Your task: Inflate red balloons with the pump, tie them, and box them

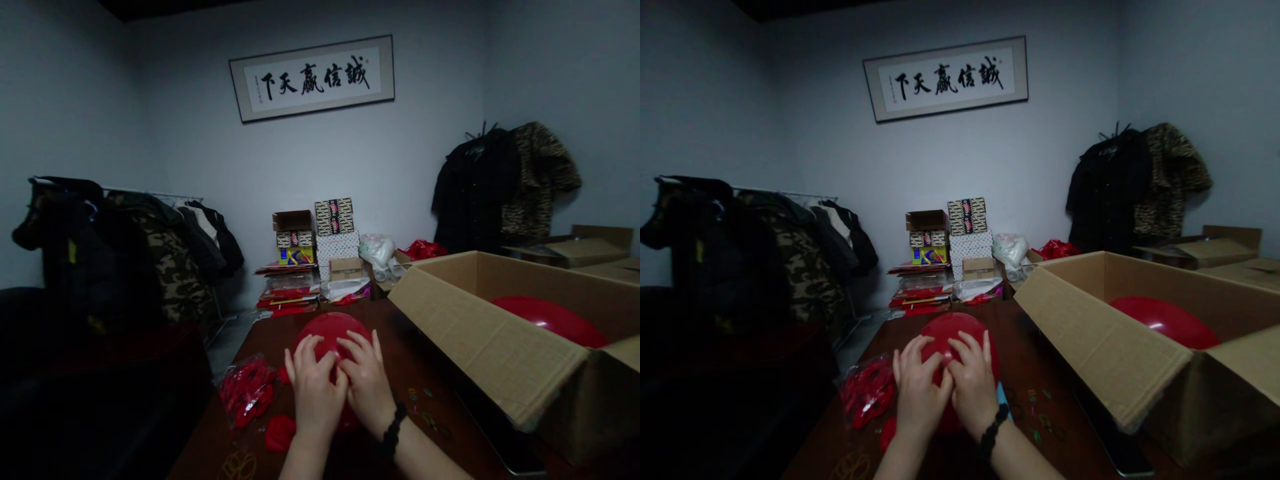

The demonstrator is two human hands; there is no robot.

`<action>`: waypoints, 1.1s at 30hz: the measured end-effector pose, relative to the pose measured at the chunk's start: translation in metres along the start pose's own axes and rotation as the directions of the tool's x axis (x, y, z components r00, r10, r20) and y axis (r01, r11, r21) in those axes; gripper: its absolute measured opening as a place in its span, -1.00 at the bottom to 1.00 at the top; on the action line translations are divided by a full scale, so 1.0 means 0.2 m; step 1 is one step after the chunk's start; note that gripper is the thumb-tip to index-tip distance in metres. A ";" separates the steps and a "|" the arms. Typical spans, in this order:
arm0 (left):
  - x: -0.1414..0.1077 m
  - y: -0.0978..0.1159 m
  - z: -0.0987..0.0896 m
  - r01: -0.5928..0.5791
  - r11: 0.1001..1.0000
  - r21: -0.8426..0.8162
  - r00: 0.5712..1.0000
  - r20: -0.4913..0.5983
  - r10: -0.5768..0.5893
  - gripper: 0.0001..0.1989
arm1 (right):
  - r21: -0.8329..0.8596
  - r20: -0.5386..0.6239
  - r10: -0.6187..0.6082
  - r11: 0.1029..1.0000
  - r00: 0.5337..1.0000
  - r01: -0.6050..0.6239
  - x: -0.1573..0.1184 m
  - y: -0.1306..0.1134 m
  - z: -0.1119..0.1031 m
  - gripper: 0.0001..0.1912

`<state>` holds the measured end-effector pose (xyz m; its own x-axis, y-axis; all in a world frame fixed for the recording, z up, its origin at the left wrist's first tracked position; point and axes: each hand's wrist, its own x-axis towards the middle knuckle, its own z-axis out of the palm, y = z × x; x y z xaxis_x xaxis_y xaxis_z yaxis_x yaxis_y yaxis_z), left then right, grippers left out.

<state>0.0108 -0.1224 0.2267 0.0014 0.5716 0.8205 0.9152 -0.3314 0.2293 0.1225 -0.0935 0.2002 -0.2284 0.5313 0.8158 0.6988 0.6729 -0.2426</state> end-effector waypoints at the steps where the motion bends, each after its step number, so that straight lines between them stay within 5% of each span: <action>1: 0.00 0.00 0.00 0.002 1.000 -0.005 1.000 0.004 -0.002 -0.85 | -0.003 -0.009 -0.002 1.000 1.000 0.002 0.00 -0.01 0.00 -0.79; 8: 0.01 -0.06 0.01 0.145 0.980 -0.138 0.989 0.048 -0.139 -0.90 | 0.046 0.048 0.006 0.999 0.999 -0.008 -0.01 0.00 0.01 -0.83; 11: 0.01 -0.09 0.00 0.185 0.967 -0.173 0.982 0.007 -0.186 -0.91 | 0.181 0.061 0.091 0.978 0.994 -0.101 -0.03 0.04 0.03 -0.90; 19: -0.01 -0.15 -0.02 0.145 0.978 -0.148 0.989 0.057 -0.138 -0.93 | 0.567 0.013 0.379 0.760 0.925 -0.319 -0.01 0.06 0.07 -0.93; 23: -0.01 -0.18 -0.01 0.169 0.967 -0.189 0.985 0.059 -0.160 -0.94 | 0.604 0.052 0.351 0.735 0.935 -0.310 -0.03 0.07 0.08 -0.95; 28: 0.00 -0.15 -0.01 0.061 0.961 -0.271 0.992 0.120 -0.029 -0.94 | 0.547 0.055 0.272 0.797 0.961 -0.257 -0.03 0.07 0.08 -0.89; 33: 0.00 -0.15 -0.03 0.074 0.953 -0.295 0.982 0.185 -0.019 -0.91 | 0.481 0.068 0.208 0.850 0.976 -0.215 -0.02 0.09 0.07 -0.90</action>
<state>-0.0183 -0.1172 0.2226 0.0584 0.7072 0.7046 0.7532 -0.4945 0.4339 0.1264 -0.0761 0.1853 -0.1241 0.6934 0.7098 0.3170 0.7055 -0.6338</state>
